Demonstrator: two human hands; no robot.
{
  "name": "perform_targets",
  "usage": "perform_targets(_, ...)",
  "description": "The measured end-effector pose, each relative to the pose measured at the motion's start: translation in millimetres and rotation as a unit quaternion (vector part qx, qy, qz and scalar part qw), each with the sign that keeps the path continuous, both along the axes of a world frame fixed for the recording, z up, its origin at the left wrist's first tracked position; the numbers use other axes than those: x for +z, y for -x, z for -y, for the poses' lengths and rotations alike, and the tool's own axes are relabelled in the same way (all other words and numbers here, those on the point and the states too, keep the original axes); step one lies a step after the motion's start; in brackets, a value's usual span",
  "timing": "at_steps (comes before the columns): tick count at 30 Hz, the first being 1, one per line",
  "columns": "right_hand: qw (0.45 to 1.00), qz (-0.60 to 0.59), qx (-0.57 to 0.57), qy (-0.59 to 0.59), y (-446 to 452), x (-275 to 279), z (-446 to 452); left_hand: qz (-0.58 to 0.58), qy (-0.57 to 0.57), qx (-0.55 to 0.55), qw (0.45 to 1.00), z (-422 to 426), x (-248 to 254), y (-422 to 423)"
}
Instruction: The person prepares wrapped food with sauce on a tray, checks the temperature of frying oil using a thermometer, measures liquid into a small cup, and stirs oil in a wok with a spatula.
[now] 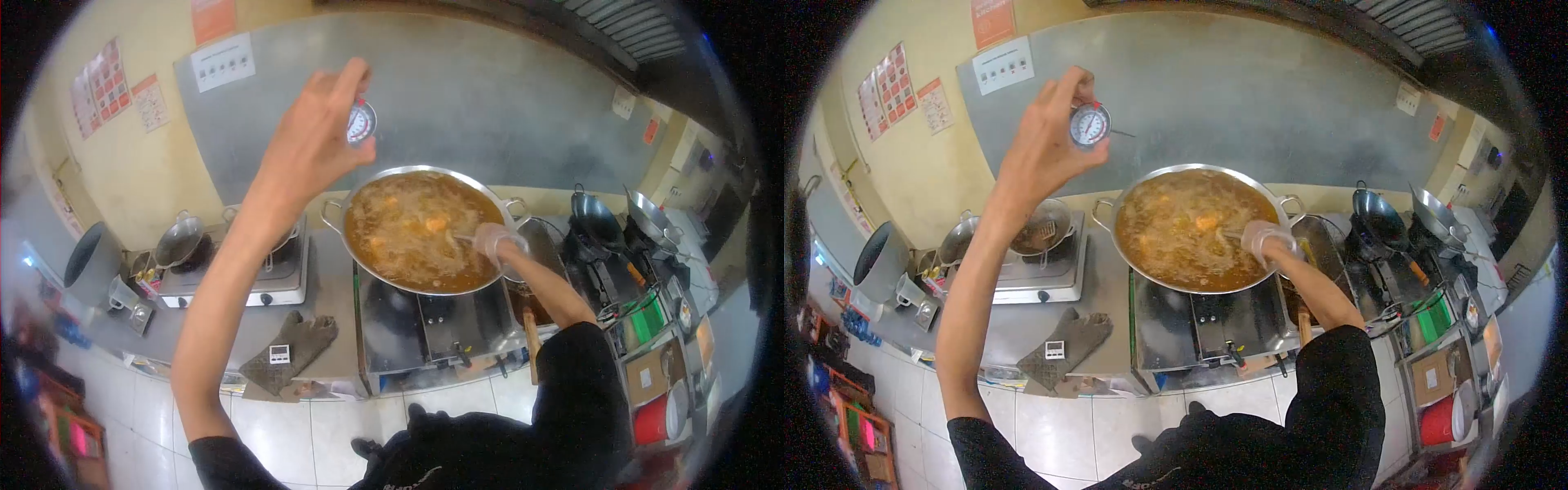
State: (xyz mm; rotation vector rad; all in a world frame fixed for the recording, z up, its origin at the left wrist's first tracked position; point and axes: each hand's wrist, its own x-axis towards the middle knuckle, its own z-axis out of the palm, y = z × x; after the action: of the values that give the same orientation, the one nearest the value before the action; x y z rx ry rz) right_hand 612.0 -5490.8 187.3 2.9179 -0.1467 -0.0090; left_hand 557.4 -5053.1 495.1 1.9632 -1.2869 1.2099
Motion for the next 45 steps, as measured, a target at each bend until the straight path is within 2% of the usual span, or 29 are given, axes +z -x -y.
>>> perform_targets(1,0.999,0.018,0.007,-0.037,-7,-3,1,-0.007,0.001,0.001,1.0,-1,0,1)
perform_targets(2,0.999,0.02,0.012,-0.037,-5,17,-13,-0.012,0.003,0.002,1.0,-3,1,1)
perform_targets(3,0.999,-0.034,0.029,0.015,1,38,-26,-0.013,0.002,0.006,1.0,-6,3,0)
perform_targets(5,0.996,-0.065,0.052,-0.019,25,93,-67,0.001,0.005,-0.005,1.0,-12,2,0)
perform_targets(6,0.996,-0.068,0.053,-0.02,19,100,-67,-0.001,0.003,-0.004,1.0,-15,2,1)
perform_targets(8,0.974,-0.089,0.146,0.148,9,112,-66,0.006,0.011,0.001,1.0,-21,2,5)
perform_targets(9,0.975,-0.092,0.143,0.144,6,120,-65,0.003,0.008,-0.002,1.0,-23,2,8)
perform_targets(11,0.95,-0.142,0.155,0.229,6,146,-69,0.03,0.013,-0.011,0.999,-29,4,14)
perform_targets(12,0.951,-0.142,0.15,0.228,4,155,-68,0.031,0.013,-0.016,0.999,-33,4,17)
perform_targets(14,0.989,-0.022,0.102,0.103,11,172,-77,0.012,0.01,-0.016,1.0,-42,3,23)
perform_targets(15,0.99,-0.022,0.097,0.104,18,184,-87,0.012,0.01,-0.022,1.0,-47,3,25)
perform_targets(17,0.979,-0.083,0.034,0.184,47,230,-136,0.023,0.02,-0.027,0.999,-55,2,29)
perform_targets(18,0.979,-0.085,0.027,0.184,45,228,-125,0.022,0.021,-0.033,0.999,-59,2,31)
perform_targets(19,0.956,-0.052,0.147,0.25,39,223,-106,0.023,0.018,-0.032,0.999,-64,3,33)
perform_targets(21,0.915,-0.02,0.257,0.31,49,223,-111,0.024,0.015,-0.037,0.999,-70,1,36)
perform_targets(23,0.948,-0.076,0.111,0.289,71,230,-155,0.026,0.024,-0.055,0.998,-76,-1,38)
perform_targets(27,0.935,-0.043,0.113,0.333,85,200,-167,0.025,0.036,-0.077,0.996,-85,-6,43)
perform_targets(29,0.952,-0.012,0.016,0.305,103,200,-202,-0.031,0.033,-0.092,0.995,-89,-7,45)
perform_targets(33,0.942,-0.002,0.019,0.335,100,177,-218,-0.042,0.03,-0.102,0.993,-96,-10,47)
perform_targets(36,0.947,0.012,0.015,0.322,103,163,-226,-0.006,0.043,-0.098,0.994,-97,-15,45)
perform_targets(38,0.918,-0.07,0.057,0.387,98,150,-222,-0.016,0.052,-0.099,0.994,-98,-19,44)
perform_targets(45,0.893,0.025,0.026,0.448,77,93,-187,-0.057,0.06,-0.081,0.993,-109,-34,46)
